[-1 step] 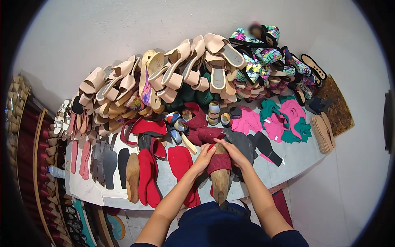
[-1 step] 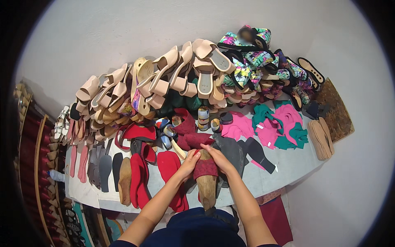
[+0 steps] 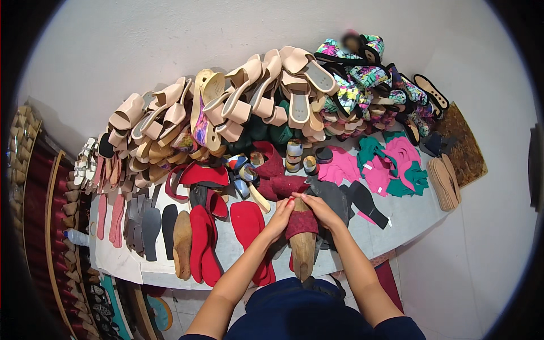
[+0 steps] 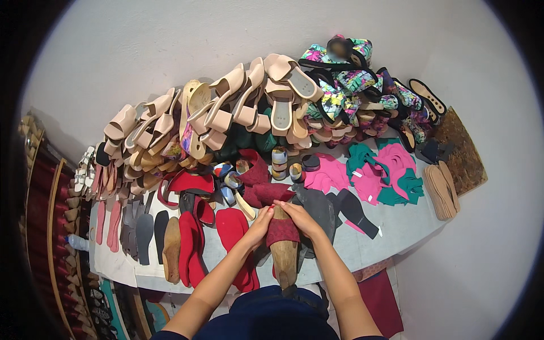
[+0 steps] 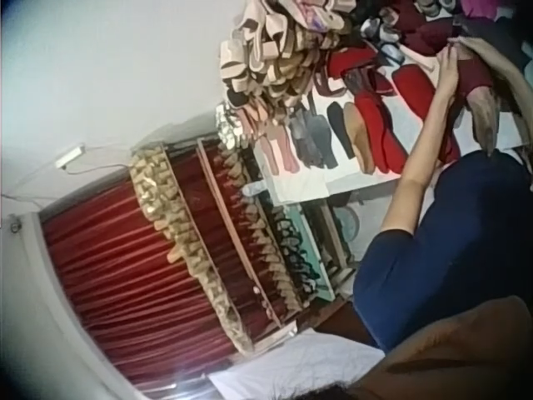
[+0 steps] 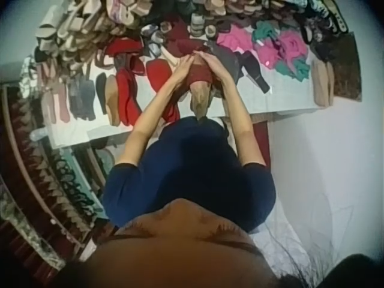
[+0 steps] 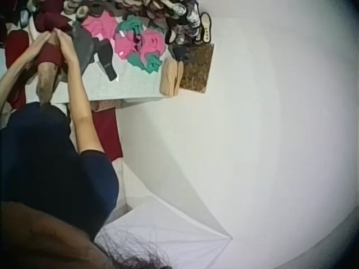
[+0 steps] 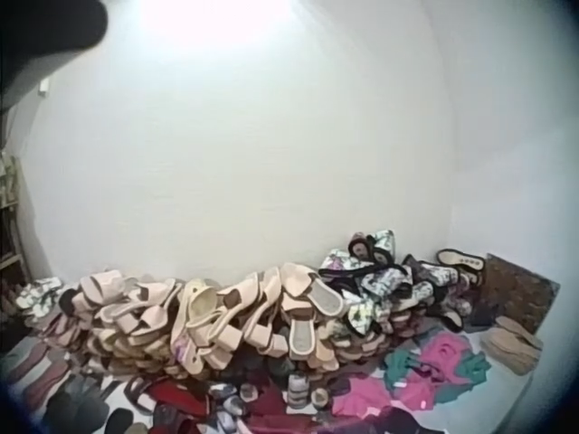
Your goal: Manually assembling shoe components by fitting uppers and soles onto lasts.
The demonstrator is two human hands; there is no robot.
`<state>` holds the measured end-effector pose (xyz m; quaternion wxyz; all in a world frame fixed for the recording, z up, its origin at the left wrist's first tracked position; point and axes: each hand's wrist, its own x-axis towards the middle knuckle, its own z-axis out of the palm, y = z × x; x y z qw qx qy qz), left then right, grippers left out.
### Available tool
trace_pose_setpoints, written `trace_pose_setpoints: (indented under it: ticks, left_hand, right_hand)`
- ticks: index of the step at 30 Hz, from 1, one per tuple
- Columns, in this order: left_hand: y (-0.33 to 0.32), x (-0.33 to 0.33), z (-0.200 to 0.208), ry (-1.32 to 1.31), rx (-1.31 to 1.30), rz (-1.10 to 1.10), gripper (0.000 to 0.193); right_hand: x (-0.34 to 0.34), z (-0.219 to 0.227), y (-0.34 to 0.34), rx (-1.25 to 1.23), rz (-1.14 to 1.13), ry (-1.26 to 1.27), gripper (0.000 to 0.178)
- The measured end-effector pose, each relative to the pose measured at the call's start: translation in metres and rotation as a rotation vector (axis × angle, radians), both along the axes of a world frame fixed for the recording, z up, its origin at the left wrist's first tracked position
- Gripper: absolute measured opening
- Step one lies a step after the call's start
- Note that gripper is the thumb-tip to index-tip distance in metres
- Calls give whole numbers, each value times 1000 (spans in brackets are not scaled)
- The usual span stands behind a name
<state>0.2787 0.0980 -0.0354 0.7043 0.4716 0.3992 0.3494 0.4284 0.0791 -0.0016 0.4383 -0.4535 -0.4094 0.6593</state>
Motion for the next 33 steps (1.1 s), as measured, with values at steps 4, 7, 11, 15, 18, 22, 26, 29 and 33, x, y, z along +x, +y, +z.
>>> trace_pose_setpoints:
  ticks: [4, 7, 11, 15, 18, 22, 26, 29, 33]
  left_hand:
    - [-7, -6, 2, -300, -381, 44, 47]
    - [-10, -14, 1, -392, -407, 133, 52]
    - [-7, -32, -14, -648, -377, -15, 50]
    - [-9, -40, -7, -581, -325, -41, 53]
    - [-5, -45, 2, -504, -353, -75, 54]
    - [1, -51, 12, -283, -320, -171, 45]
    - [7, -56, -5, -181, -267, -153, 31]
    - [4, -48, -12, -65, -79, -172, 19]
    - [-4, -35, -15, -121, -68, -112, 16]
  right_hand:
    - [-1, -1, 1, -6, 33, 117, 39]
    - [-10, -6, -2, -41, -44, 129, 33]
    - [-17, -3, -5, 227, -162, -190, 26]
    - [-9, -4, -7, 200, -186, -112, 24]
    - [-2, -3, -11, 159, -190, -31, 24]
    - [-5, -2, -12, 185, -179, -79, 24]
    - [-6, -2, -11, 187, -156, -73, 24]
    - [-6, -2, -9, 200, -149, -112, 24]
    - [-4, -4, -9, 218, -175, -166, 26]
